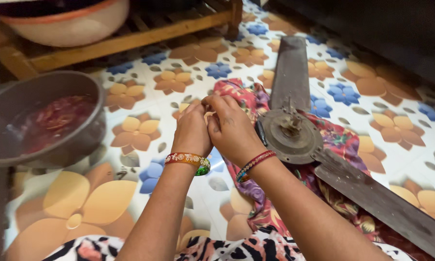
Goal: The person is disassembling an electric fan by removing the blades from the central hub. Using a screwdriver, they loosen and remove screws from each blade attachment point. The removed blades are placed aside on the floor.
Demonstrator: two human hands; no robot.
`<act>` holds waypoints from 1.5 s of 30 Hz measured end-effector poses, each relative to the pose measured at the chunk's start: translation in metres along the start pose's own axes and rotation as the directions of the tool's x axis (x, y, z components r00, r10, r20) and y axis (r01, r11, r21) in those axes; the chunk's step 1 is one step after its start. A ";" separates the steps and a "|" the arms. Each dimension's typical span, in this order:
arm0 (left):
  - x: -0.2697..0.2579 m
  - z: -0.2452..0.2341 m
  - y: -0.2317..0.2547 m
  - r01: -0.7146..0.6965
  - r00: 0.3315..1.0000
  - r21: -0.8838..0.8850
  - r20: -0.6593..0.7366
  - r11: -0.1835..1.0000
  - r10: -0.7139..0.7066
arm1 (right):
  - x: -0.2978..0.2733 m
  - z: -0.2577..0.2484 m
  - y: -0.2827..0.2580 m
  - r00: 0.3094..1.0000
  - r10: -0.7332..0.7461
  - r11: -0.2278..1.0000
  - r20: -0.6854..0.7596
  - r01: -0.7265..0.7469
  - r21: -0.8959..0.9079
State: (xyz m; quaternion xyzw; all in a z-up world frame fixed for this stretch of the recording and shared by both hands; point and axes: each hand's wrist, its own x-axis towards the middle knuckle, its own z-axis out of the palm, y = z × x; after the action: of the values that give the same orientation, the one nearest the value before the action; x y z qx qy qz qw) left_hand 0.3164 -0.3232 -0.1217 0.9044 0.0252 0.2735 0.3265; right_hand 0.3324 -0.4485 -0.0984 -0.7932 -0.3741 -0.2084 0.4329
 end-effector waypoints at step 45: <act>0.038 0.294 -0.075 0.422 0.877 -0.246 0.353 0.872 -0.326 | -0.070 -0.086 0.241 0.778 0.559 0.607 -0.287 -0.620 -0.498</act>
State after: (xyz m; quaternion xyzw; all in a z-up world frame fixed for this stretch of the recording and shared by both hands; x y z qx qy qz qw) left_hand 0.5090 -0.4247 -0.3361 0.8487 0.1079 0.0643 0.5138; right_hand 0.4739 -0.6335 -0.2256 -0.9509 0.0104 -0.1958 0.2396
